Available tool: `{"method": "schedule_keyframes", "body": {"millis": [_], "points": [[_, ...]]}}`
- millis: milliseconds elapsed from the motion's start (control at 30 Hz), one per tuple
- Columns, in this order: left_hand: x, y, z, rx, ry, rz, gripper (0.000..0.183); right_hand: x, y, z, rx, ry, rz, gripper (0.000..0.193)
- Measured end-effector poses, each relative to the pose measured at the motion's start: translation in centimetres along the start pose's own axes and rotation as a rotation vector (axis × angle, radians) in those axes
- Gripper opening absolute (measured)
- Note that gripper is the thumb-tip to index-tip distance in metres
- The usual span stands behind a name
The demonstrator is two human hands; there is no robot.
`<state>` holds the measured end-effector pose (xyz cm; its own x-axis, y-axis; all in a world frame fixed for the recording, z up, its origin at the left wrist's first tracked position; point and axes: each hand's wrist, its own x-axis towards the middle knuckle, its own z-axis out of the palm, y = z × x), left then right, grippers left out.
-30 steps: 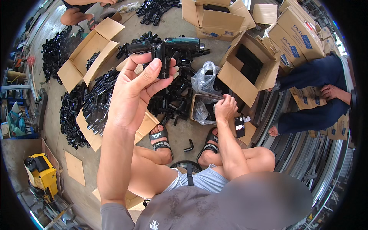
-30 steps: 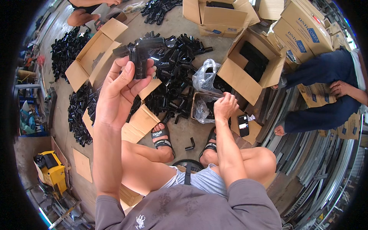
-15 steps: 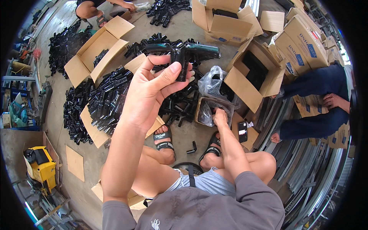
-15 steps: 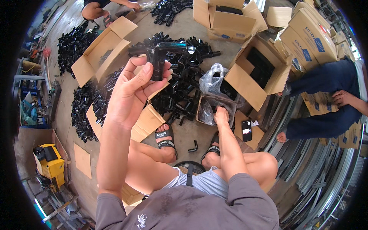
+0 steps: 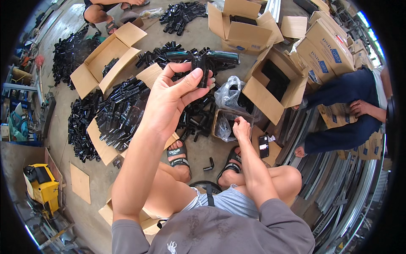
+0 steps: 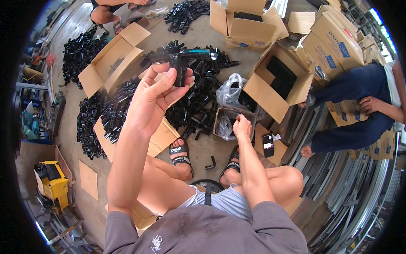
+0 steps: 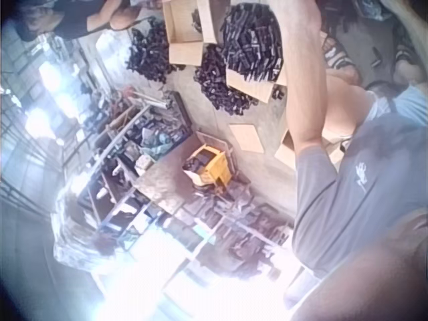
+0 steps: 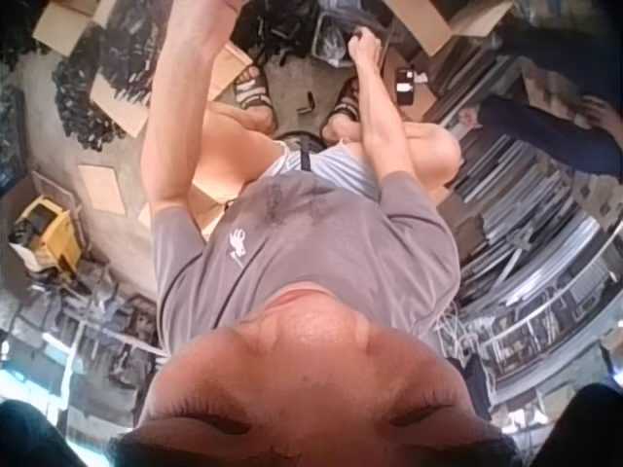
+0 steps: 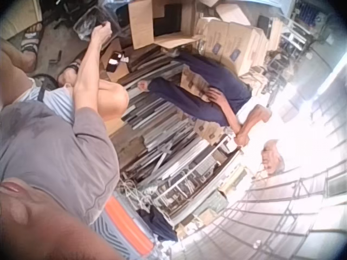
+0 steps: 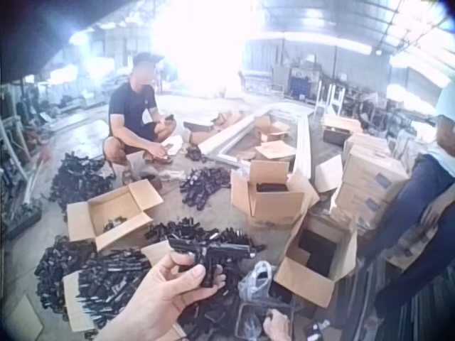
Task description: The person sorts small black plastic components by taking them from a central pile and placing them into cardboard boxes.
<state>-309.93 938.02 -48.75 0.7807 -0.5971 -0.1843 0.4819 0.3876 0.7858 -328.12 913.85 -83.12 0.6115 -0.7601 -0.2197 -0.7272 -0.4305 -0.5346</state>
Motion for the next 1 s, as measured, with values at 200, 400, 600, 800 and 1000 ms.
{"method": "schedule_keyframes", "body": {"millis": [200,400,600,800,1000], "points": [[-0.3,0.0,-0.2,-0.063,-0.038,0.033,0.023,-0.8,-3.6,-1.8,0.065,0.079,-0.009,0.023],[-0.8,0.0,0.3,-0.071,-0.05,0.088,0.023,-4.2,-18.9,-10.7,1.134,0.029,-0.159,0.018],[-1.2,-0.5,1.6,0.0,-0.006,0.208,0.03,-10.3,-30.1,-18.5,1.452,0.006,-0.445,0.016],[-1.6,-1.1,2.3,-0.024,-0.01,0.353,0.031,-11.5,-33.2,-17.0,1.581,0.11,-0.541,0.014],[-1.6,-0.7,1.8,-0.024,-0.035,0.403,0.032,-11.7,-33.2,-17.1,1.578,0.106,-0.59,0.016]]}}
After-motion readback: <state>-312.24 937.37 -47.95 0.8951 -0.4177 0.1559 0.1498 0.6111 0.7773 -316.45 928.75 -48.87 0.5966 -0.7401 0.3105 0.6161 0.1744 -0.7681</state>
